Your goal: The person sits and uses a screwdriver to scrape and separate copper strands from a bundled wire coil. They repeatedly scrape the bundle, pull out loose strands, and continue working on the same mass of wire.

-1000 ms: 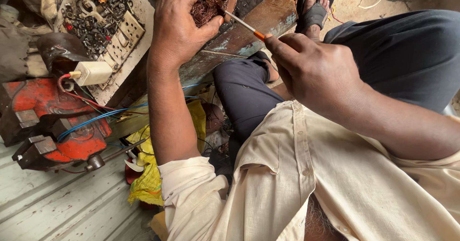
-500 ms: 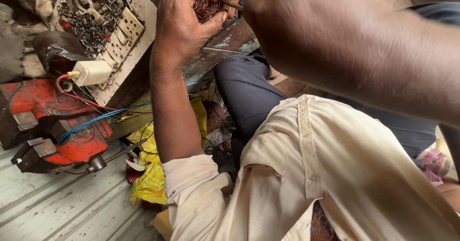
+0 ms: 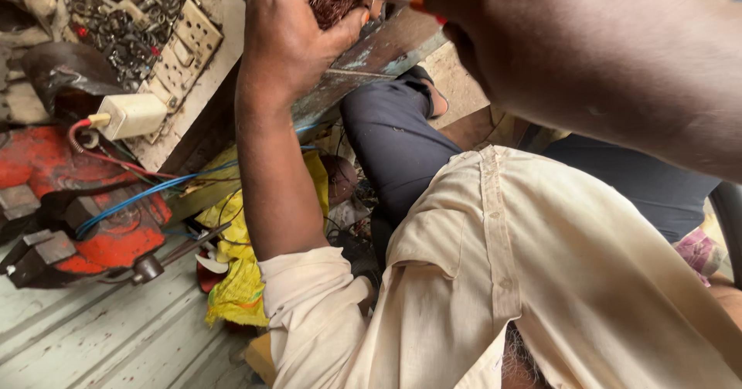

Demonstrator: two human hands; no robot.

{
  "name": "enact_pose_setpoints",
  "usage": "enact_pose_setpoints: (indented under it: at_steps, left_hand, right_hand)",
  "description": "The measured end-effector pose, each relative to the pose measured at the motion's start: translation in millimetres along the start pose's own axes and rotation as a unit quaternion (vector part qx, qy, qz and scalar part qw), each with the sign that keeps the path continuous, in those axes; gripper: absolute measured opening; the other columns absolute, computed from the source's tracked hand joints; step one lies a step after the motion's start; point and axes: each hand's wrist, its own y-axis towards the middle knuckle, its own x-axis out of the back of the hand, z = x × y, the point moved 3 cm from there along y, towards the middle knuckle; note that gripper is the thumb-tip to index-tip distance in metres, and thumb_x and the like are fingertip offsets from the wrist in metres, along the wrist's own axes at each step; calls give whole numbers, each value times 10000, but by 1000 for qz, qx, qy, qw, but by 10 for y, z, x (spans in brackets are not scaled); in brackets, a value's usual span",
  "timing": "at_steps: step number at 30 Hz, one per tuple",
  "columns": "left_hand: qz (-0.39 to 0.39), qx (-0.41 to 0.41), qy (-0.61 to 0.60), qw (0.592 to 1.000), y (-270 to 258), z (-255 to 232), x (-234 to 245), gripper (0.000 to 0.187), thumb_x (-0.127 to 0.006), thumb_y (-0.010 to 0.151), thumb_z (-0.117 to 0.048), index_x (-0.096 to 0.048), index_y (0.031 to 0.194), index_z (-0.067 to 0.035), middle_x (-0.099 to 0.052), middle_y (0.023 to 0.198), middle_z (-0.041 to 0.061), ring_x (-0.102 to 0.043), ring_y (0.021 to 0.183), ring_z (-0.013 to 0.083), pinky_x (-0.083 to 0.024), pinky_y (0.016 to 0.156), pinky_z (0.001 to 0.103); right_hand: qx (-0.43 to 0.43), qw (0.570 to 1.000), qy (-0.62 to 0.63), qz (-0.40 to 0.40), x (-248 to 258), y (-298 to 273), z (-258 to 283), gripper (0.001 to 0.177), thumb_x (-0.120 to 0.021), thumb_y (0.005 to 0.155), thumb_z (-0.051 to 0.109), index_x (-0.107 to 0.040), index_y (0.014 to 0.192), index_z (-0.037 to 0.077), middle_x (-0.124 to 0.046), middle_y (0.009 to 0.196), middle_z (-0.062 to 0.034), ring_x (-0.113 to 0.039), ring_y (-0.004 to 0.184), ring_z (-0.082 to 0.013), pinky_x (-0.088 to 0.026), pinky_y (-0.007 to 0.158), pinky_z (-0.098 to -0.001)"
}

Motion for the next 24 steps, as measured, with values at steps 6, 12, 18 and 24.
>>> enact_pose_setpoints:
  at_steps: [6,12,18,24]
  left_hand:
    - [7,24,9,1000,-33,1,-7,409,-903,921,-185,-684,1243,-61,-656,1218,141,-608,1188,344,-481,1048,489]
    - [-5,14,17,1000,-46,17,-28,398,-911,925,-189,-679,1218,-52,-639,1247,146,-592,1213,349,-482,1062,490]
    - [2,15,0,1000,-87,67,-47,405,-894,931,-185,-665,1237,-51,-635,1258,142,-595,1225,339,-483,1070,488]
    - [10,12,-5,1000,-73,54,-52,362,-882,958,-183,-668,1222,-59,-641,1237,134,-608,1201,331,-484,1059,481]
  right_hand:
    - [-11,992,126,19,-282,115,-128,229,-517,1086,123,-692,1234,124,-675,650,-71,-650,478,-160,-486,412,-320]
    - [21,995,84,-39,-440,164,-190,235,-541,1039,61,-712,1198,77,-649,646,-86,-606,473,-175,-467,418,-340]
    - [-5,989,147,-30,-409,157,-125,338,-517,1097,86,-628,1416,101,-656,657,-91,-600,460,-175,-458,403,-339]
    - [79,985,-93,-125,-76,-20,49,294,-629,929,90,-723,1208,111,-665,708,-65,-636,544,-160,-496,449,-304]
